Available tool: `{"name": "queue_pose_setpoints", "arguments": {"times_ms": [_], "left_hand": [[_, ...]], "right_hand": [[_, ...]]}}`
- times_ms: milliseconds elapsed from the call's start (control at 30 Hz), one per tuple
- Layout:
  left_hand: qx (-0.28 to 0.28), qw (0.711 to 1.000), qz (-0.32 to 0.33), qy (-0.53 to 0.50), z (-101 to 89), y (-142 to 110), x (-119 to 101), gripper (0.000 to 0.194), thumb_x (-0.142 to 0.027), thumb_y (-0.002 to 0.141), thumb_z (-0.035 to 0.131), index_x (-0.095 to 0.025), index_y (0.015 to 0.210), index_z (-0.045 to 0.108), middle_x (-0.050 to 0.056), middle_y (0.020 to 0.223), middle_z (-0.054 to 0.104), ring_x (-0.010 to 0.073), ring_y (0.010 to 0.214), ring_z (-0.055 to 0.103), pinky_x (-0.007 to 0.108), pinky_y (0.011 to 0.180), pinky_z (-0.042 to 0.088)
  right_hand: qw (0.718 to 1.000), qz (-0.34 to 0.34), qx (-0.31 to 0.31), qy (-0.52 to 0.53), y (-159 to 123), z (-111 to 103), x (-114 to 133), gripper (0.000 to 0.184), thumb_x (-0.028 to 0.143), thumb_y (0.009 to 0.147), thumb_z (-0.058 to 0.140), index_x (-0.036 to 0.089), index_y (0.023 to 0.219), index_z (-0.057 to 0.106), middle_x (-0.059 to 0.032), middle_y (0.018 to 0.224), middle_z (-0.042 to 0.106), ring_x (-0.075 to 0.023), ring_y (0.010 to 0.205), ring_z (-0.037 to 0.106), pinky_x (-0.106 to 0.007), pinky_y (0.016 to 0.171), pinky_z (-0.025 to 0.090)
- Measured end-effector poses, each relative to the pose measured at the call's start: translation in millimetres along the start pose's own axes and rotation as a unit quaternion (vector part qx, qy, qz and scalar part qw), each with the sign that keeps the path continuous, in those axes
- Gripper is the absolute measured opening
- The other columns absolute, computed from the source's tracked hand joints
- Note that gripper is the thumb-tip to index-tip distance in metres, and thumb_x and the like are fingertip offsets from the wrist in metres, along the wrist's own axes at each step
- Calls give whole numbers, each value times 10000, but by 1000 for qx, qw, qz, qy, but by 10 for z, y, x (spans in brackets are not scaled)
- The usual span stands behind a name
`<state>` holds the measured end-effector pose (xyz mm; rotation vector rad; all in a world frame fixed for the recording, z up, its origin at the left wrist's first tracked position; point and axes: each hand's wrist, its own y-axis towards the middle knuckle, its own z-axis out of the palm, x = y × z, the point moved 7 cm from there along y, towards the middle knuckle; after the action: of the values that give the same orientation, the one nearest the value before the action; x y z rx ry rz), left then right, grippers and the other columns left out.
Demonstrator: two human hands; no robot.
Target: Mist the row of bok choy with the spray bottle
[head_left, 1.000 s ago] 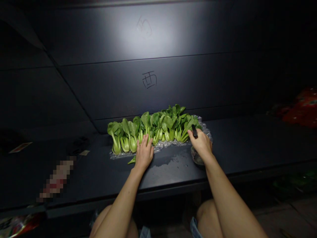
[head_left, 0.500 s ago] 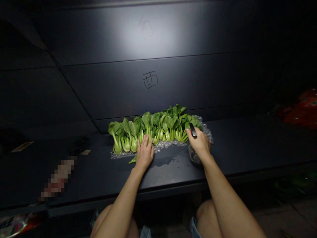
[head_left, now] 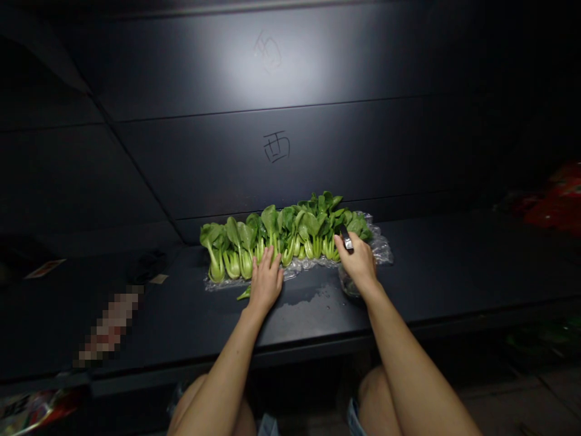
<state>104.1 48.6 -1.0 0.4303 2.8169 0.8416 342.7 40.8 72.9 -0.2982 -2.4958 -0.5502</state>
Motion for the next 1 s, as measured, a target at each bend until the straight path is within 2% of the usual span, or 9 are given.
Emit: {"name": "queue_pose_setpoints", "arguments": {"times_ms": [300, 533, 1000], "left_hand": [[-9, 1000, -2, -24, 6, -1, 19, 424, -210, 907, 398, -186, 1316, 509, 149, 1508, 362, 277, 1420, 283, 569, 1141, 219], [-3, 1000, -4, -27, -7, 7, 16, 416, -201, 906, 403, -167, 1306, 514, 156, 1510, 357, 278, 1422, 276, 561, 1149, 206], [-10, 999, -11, -34, -23, 4, 29, 410, -198, 907, 400, -164, 1299, 513, 150, 1507, 363, 280, 1419, 283, 569, 1145, 218]], "right_hand": [[1000, 4, -3, -4, -11, 33, 38, 389, 469, 933, 427, 176, 1093, 626, -127, 951, 713, -238, 873, 654, -266, 645, 357], [1000, 5, -2, 6, -12, 53, 53, 352, 451, 937, 432, 187, 1037, 642, -114, 914, 716, -219, 830, 647, -253, 642, 345], [999, -37, 17, 12, -53, 164, 204, 321, 448, 933, 442, 195, 1003, 627, -92, 885, 715, -198, 799, 640, -241, 611, 311]]}}
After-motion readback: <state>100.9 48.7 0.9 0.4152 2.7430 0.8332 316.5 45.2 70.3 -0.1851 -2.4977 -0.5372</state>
